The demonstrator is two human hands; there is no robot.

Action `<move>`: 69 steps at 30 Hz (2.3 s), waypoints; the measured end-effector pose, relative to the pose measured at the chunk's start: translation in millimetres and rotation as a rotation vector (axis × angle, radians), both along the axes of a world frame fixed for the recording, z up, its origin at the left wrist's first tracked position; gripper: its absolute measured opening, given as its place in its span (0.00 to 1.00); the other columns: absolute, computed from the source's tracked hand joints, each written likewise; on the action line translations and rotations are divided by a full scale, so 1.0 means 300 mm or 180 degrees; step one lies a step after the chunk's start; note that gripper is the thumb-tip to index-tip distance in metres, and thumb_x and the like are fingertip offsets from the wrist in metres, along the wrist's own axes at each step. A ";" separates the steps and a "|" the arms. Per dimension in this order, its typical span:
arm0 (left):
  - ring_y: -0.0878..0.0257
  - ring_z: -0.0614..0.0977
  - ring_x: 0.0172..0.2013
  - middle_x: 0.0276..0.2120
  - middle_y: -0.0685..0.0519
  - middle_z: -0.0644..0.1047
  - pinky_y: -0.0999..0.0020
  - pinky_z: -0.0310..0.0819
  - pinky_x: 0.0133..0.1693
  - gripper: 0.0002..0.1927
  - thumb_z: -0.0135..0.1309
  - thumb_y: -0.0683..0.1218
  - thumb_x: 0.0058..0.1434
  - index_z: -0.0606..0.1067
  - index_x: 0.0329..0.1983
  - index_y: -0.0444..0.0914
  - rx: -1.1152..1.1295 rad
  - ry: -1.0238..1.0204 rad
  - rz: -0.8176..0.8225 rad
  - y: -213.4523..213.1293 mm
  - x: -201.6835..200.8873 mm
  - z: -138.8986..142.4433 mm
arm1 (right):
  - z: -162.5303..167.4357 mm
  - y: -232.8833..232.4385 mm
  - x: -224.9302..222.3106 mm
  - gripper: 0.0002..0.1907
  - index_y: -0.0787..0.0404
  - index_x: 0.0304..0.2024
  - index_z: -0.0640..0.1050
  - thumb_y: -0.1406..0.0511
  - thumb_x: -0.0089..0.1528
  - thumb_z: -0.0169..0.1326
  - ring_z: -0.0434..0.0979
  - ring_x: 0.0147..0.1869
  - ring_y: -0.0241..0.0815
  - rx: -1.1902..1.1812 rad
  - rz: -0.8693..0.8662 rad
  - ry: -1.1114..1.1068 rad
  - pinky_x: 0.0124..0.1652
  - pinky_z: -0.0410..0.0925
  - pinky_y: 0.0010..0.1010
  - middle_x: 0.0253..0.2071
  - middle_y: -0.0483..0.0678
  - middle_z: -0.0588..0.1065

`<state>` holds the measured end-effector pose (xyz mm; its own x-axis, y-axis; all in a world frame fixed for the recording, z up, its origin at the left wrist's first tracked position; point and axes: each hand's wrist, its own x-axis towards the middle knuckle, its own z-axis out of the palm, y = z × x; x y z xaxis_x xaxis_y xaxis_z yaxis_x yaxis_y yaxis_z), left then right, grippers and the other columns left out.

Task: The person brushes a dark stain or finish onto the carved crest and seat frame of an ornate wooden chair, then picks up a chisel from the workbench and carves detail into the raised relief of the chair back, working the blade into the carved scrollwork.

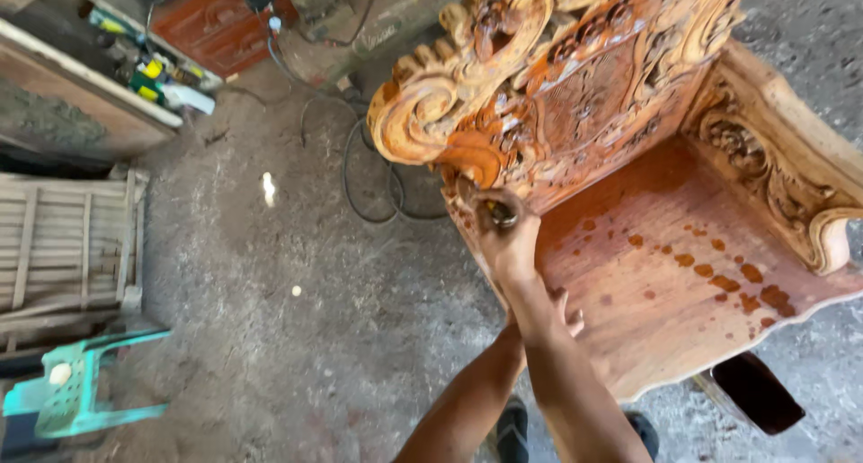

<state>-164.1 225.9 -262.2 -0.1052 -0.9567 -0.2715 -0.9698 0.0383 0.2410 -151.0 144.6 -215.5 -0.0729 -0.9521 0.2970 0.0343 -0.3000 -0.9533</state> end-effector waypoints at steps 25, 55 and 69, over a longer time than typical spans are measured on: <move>0.38 0.63 0.66 0.63 0.35 0.65 0.30 0.46 0.64 0.32 0.61 0.49 0.56 0.71 0.63 0.36 0.0135 -0.0013 -0.0170 0.021 -0.029 -0.010 | -0.072 0.013 0.011 0.05 0.65 0.40 0.82 0.74 0.61 0.60 0.74 0.34 0.31 0.1004 -0.0373 -0.0797 0.35 0.67 0.23 0.33 0.45 0.80; 0.42 0.73 0.65 0.65 0.44 0.73 0.46 0.63 0.68 0.24 0.52 0.48 0.75 0.68 0.70 0.33 -0.3088 0.0559 -0.0360 -0.229 0.691 0.800 | 0.092 0.045 0.106 0.03 0.66 0.36 0.79 0.75 0.64 0.61 0.75 0.34 0.34 0.1211 -0.1108 -0.1933 0.35 0.70 0.26 0.32 0.46 0.77; 0.43 0.64 0.72 0.70 0.42 0.66 0.28 0.38 0.69 0.40 0.32 0.73 0.71 0.56 0.76 0.45 -0.2025 0.0665 -0.0510 -0.609 0.692 0.790 | 0.177 0.192 0.354 0.06 0.64 0.36 0.76 0.72 0.64 0.62 0.74 0.30 0.35 0.1460 -0.2381 -0.2187 0.29 0.71 0.26 0.29 0.47 0.76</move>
<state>43.4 43.2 -25.3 -0.2478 -0.8915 0.3793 -0.8759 0.3734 0.3055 -44.9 202.3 -162.5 -0.6878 -0.6089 -0.3953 0.5550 -0.0900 -0.8269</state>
